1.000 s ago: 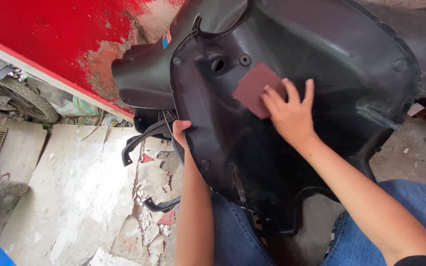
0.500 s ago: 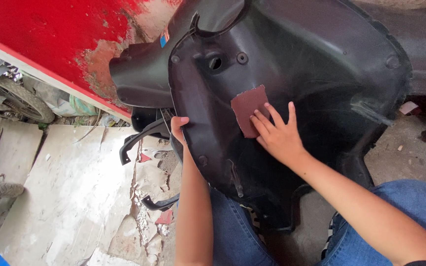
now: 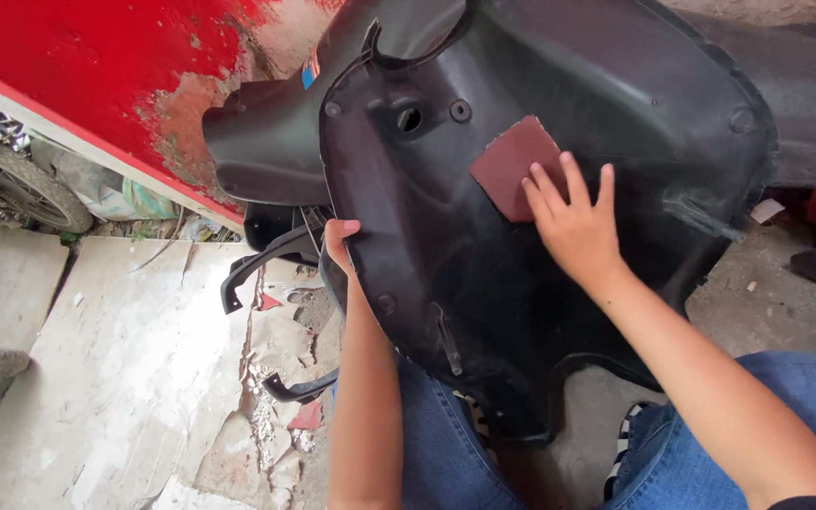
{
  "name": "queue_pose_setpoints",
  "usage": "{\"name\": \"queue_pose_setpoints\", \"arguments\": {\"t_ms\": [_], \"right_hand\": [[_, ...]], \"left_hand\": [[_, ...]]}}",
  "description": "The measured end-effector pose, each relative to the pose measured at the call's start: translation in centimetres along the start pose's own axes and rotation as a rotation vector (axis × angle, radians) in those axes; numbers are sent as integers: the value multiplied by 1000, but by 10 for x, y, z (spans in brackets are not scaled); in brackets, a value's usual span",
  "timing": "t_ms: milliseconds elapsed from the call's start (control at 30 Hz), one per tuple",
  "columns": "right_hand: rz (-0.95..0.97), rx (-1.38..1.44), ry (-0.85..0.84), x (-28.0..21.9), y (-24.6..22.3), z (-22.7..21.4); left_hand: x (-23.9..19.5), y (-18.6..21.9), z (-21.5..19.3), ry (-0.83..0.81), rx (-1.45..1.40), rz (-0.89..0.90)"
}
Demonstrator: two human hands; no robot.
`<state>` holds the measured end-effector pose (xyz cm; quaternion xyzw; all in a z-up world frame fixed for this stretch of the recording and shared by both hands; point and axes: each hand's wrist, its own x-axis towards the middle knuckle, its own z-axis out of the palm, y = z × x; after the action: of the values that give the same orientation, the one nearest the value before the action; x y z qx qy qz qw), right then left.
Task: The person sits on the floor and uses a sanding block to smooth the surface of a black motorcycle fairing. They hold the fairing with one hand and rub the sanding block across the plastic with the other, focusing on the central and side areas.
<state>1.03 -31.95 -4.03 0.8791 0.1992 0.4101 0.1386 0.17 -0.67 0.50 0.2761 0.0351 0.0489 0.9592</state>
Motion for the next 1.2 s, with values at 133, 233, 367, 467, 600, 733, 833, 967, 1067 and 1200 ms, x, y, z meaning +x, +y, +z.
{"name": "queue_pose_setpoints", "arguments": {"t_ms": [133,233,367,467,600,733,833,967,1067,1200], "right_hand": [[27,120,-112,0,-19,-11],[123,222,-66,6,-20,-11],[209,445,16,15,-27,-13],[267,483,33,19,-32,-12],[362,564,28,23,-38,-18],[406,629,47,28,-37,-20],[401,691,45,29,-35,-17],[381,737,112,31,-28,-12],[324,640,147,38,-16,-5],[309,316,237,68,23,-29]], "left_hand": [[-1,2,6,-49,-2,-6],[0,1,2,-43,8,0],[4,1,-5,-8,46,29],[6,0,-7,-17,53,35],[8,1,-13,-39,50,34],[12,-1,-22,-47,37,21],[20,0,-36,-49,34,29],[23,1,-41,-63,2,12],[21,1,-40,-96,-12,-17],[31,1,-57,-91,-9,-27]]}}
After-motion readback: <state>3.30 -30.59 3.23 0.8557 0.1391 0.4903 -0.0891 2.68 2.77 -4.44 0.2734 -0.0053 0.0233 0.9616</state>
